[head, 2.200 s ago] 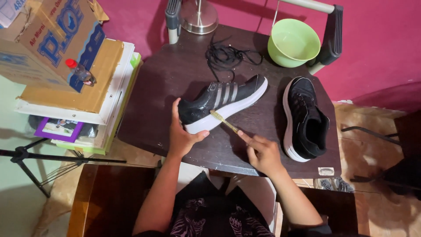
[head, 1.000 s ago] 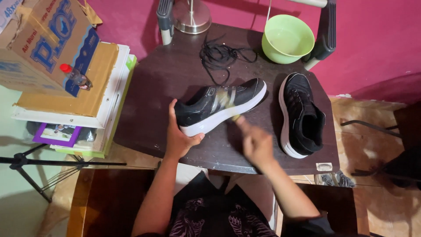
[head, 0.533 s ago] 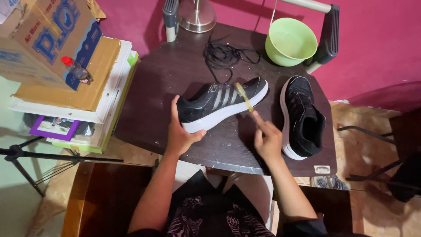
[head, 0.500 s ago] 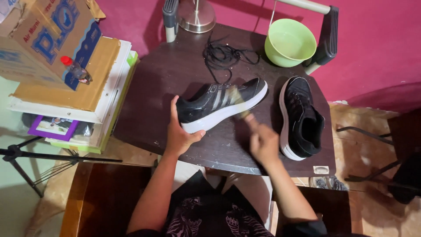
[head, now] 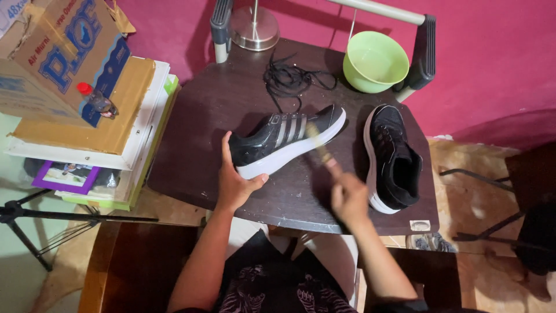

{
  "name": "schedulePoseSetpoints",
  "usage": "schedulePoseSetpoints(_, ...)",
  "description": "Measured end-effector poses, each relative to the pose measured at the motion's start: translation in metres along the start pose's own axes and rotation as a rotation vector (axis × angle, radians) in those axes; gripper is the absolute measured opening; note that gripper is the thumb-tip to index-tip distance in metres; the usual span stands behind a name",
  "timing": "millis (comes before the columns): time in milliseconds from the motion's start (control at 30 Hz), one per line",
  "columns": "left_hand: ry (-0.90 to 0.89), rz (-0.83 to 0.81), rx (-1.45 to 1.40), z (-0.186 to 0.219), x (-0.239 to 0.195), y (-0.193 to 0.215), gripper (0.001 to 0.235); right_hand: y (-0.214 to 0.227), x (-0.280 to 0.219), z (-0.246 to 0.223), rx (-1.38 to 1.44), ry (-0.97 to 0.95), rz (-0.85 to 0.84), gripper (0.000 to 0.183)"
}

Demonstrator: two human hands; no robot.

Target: The person cleans a pair of black sneakers with white soles using a toothbrush and water. They repeatedly dip the toothbrush into a green bowl of water and scrub the exterior surfaces of the shoes, including the sides, toe box, and heel area, while holding the shoes on a table.

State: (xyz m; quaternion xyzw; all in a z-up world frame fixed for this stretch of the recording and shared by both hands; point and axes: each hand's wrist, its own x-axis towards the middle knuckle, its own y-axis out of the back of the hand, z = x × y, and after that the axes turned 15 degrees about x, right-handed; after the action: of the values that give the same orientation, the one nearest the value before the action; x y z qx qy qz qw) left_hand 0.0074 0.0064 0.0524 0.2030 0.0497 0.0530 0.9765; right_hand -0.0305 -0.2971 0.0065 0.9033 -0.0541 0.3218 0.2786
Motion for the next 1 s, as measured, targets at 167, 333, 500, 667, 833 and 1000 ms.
schedulePoseSetpoints(167, -0.014, 0.005, -0.001, -0.002, -0.001, -0.002, 0.133, 0.004, -0.010, 0.006, -0.042, -0.032, -0.027, 0.048)
schedulePoseSetpoints(333, -0.040, 0.004, 0.004, -0.005, -0.004, -0.005, 0.134, 0.002, 0.010, -0.056, -0.013, -0.080, 0.113, 0.032)
schedulePoseSetpoints(500, -0.067, 0.019, 0.009, -0.009, -0.002, -0.009, 0.134, 0.008, 0.007, -0.016, -0.061, -0.083, 0.164, 0.057)
schedulePoseSetpoints(667, -0.089, 0.018, 0.001, -0.019, 0.001, -0.012, 0.136, -0.013, -0.008, -0.048, -0.031, -0.080, 0.016, 0.043)
schedulePoseSetpoints(833, -0.086, 0.023, 0.033, -0.022, 0.001, -0.013, 0.136, -0.014, -0.012, -0.042, -0.015, -0.082, 0.059, 0.035)
schedulePoseSetpoints(1000, -0.083, 0.021, -0.012, -0.019, 0.000, -0.012, 0.135, 0.006, 0.006, -0.038, -0.107, -0.034, 0.032, 0.045)
